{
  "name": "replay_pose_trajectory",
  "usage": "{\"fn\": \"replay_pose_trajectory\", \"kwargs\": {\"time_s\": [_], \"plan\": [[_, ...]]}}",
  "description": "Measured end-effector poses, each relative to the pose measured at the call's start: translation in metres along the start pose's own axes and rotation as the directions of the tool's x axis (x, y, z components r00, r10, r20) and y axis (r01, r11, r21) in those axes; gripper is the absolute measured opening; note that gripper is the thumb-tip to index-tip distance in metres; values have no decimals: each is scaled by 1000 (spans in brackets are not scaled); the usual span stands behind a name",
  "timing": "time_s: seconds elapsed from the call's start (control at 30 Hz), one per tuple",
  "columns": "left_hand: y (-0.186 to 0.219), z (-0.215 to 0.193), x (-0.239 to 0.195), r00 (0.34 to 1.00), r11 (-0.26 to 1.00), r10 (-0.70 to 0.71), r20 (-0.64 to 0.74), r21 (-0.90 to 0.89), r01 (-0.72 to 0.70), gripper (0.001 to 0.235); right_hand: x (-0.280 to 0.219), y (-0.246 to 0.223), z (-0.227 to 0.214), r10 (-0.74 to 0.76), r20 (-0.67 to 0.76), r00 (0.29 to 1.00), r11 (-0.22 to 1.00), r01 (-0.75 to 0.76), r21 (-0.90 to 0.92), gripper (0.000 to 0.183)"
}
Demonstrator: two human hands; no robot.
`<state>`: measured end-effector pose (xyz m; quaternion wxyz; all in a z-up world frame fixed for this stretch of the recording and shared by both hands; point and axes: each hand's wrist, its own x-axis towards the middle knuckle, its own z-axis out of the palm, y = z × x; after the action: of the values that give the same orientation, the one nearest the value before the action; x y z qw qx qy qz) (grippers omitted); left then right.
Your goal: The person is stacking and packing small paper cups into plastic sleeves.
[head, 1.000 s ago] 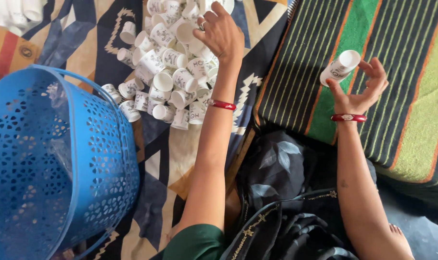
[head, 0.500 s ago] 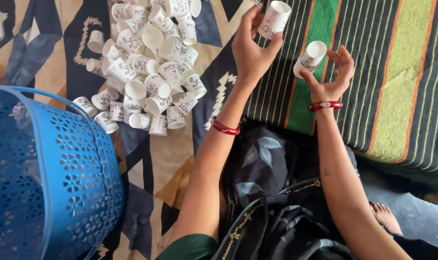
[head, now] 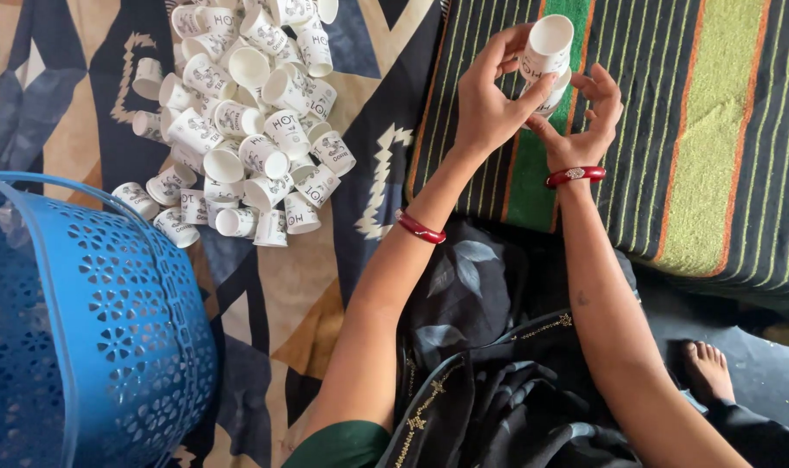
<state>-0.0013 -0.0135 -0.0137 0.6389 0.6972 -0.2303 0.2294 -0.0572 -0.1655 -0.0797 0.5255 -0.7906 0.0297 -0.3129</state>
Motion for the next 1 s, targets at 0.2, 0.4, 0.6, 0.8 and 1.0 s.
{"fn": "replay_pose_trajectory", "kwargs": {"time_s": [0.2,0.4,0.6,0.8,1.0], "plan": [[5,3,-3,999,979,37,29,202,-42,58,0,3,1,21,-7,1000,1000,-21,-14,103],[-2,6,-7,995,970,87,52,222,-97,59,0,12,2,12,-2,1000,999,-13,-39,100],[-2,6,-10,997,969,51,57,238,-63,58,2,3,2,31,17,999,999,-31,-23,99],[-13,6,-14,997,968,54,57,240,-67,59,1,3,2,19,27,999,1000,-19,-19,100],[-18,6,-16,997,969,48,67,239,-63,58,2,3,2,5,42,999,998,-3,-66,97]]}}
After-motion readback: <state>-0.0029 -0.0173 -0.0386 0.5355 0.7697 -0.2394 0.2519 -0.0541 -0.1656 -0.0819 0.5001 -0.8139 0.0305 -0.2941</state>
